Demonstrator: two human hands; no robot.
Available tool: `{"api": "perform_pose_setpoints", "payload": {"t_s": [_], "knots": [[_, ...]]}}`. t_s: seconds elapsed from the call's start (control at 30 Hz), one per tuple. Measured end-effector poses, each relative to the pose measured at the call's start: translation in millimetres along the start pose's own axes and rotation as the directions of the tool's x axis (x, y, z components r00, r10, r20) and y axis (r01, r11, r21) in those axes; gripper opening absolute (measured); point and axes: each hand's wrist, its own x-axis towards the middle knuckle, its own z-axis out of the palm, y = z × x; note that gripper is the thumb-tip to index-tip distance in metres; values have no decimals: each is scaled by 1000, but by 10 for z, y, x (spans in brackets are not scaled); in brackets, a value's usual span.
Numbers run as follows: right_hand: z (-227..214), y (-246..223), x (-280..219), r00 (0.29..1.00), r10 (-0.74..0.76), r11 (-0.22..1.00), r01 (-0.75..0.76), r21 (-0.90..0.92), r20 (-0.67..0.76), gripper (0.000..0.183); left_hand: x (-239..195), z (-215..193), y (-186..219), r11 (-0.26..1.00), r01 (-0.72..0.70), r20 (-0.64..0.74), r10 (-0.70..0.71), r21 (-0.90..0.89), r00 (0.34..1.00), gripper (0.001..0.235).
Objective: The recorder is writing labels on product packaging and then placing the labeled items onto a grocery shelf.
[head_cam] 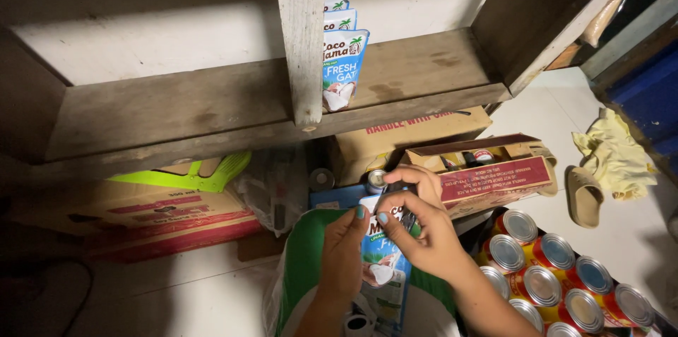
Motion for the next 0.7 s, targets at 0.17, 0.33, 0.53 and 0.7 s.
{"api": "perform_pose_setpoints", "payload": {"t_s": [0.17,0.33,0.53,0.7], "knots": [[67,5,-19,995,-49,996,43,-75,-82,17,-27,71,116,997,82,-54,-82,-7,995,44],[129,59,-56,989,-90,992,79,-95,-116,18,-59,66,144,998,42,-39,-40,54,998,47],[191,150,-99,968,-114,991,95,-91,-225,42,-22,-48,-49,992,-13,55,6,129,998,42],[345,378,-134,948,6,950,94,298,-318,70,-59,22,140,974,-172,135,152,147,979,38]]}}
